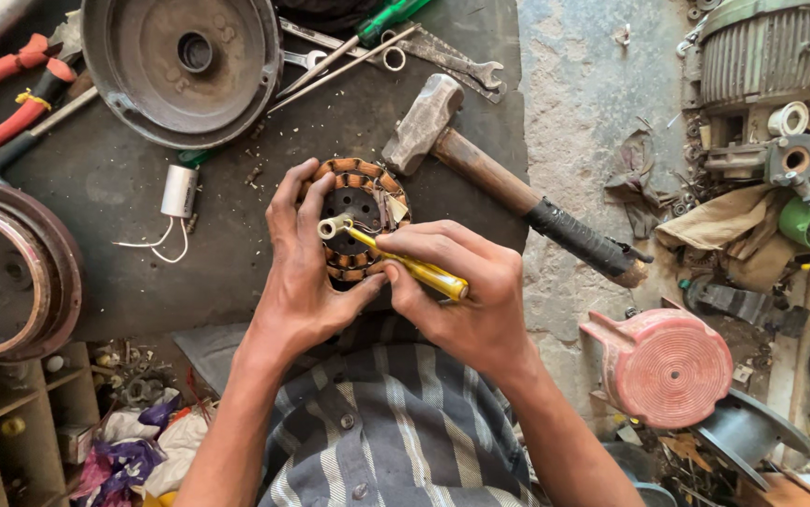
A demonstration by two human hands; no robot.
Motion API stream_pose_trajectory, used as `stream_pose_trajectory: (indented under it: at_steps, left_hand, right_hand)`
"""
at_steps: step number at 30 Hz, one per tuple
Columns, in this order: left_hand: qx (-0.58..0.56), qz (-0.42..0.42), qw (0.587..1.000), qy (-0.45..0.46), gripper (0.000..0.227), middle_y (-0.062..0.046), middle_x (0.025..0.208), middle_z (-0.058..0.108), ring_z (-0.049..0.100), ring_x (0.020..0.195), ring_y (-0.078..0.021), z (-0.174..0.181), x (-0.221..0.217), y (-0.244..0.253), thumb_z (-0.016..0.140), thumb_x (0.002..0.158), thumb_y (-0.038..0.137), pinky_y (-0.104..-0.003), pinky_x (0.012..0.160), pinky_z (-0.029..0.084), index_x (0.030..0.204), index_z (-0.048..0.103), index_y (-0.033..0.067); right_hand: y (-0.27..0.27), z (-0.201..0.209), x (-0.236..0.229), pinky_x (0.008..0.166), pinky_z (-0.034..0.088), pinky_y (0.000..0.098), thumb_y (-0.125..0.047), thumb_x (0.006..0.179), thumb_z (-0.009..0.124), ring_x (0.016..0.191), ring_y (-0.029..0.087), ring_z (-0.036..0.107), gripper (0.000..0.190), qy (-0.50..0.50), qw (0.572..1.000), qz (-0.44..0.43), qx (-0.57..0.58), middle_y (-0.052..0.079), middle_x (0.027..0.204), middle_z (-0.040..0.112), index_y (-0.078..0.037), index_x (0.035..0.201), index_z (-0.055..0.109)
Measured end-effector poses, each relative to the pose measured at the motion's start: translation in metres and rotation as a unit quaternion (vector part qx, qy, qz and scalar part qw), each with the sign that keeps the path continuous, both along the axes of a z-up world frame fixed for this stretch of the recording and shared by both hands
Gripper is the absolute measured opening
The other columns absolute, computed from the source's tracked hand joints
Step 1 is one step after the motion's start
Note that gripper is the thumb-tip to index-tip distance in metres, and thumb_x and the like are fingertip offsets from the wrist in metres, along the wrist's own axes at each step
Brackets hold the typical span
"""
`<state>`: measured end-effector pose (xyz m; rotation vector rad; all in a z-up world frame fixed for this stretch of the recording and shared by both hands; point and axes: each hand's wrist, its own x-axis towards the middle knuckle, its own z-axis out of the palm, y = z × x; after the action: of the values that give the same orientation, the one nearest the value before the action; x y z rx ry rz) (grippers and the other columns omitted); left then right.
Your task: The person cleans a motor rotor and a metal housing using a cloth and a screwdriver. They wipe the rotor and housing, then use a screwdriver to clean the rotor's central shaft area.
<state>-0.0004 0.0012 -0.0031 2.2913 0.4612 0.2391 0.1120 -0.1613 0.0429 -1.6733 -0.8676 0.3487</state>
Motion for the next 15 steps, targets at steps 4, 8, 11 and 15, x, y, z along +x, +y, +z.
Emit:
stream_pose_trajectory:
  at_steps: [4, 8, 11, 15]
  left_hand:
    - [-0.006, 0.002, 1.000, 0.000, 0.109, -0.024, 0.160, 0.026, 0.027, 0.150, -0.0449, 0.000, -0.002, 0.001, 0.092, 0.063, 0.023, -0.052, 0.125, 0.027, 0.152, 0.033, 0.0003]
    - [-0.002, 0.012, 1.000, -0.017, 0.106, -0.023, 0.160, 0.026, 0.028, 0.150, -0.0447, -0.003, -0.001, -0.001, 0.089, 0.063, 0.020, -0.052, 0.127, 0.027, 0.151, 0.034, 0.0007]
    - [0.003, 0.023, 0.999, -0.028, 0.105, -0.025, 0.159, 0.027, 0.027, 0.150, -0.0456, -0.004, 0.000, -0.005, 0.087, 0.062, 0.020, -0.053, 0.125, 0.027, 0.151, 0.034, 0.0001]
    - [-0.017, 0.028, 0.999, -0.037, 0.100, -0.026, 0.162, 0.025, 0.027, 0.152, -0.0464, -0.002, -0.003, -0.009, 0.083, 0.069, 0.015, -0.053, 0.127, 0.028, 0.154, 0.032, -0.0004]
  right_hand:
    - [0.002, 0.000, 0.000, 0.086, 0.062, 0.0320, 0.002, 0.089, 0.076, 0.096, 0.022, 0.076, 0.024, -0.031, 0.999, 0.014, -0.002, 0.011, 0.107, 0.073, -0.004, 0.112, 0.073]
    - [0.004, 0.000, -0.014, 0.089, 0.061, 0.0371, 0.000, 0.089, 0.077, 0.100, 0.029, 0.072, 0.027, -0.090, 0.995, 0.033, -0.005, 0.013, 0.113, 0.067, -0.004, 0.114, 0.068]
    - [0.005, 0.001, -0.030, 0.092, 0.059, 0.0412, 0.000, 0.087, 0.078, 0.105, 0.034, 0.068, 0.036, -0.123, 0.991, 0.034, -0.033, 0.017, 0.118, 0.060, -0.003, 0.121, 0.065]
    - [0.008, -0.002, -0.046, 0.098, 0.057, 0.0435, 0.001, 0.087, 0.076, 0.114, 0.037, 0.064, 0.040, -0.136, 0.989, 0.023, -0.045, 0.020, 0.125, 0.056, -0.001, 0.125, 0.062]
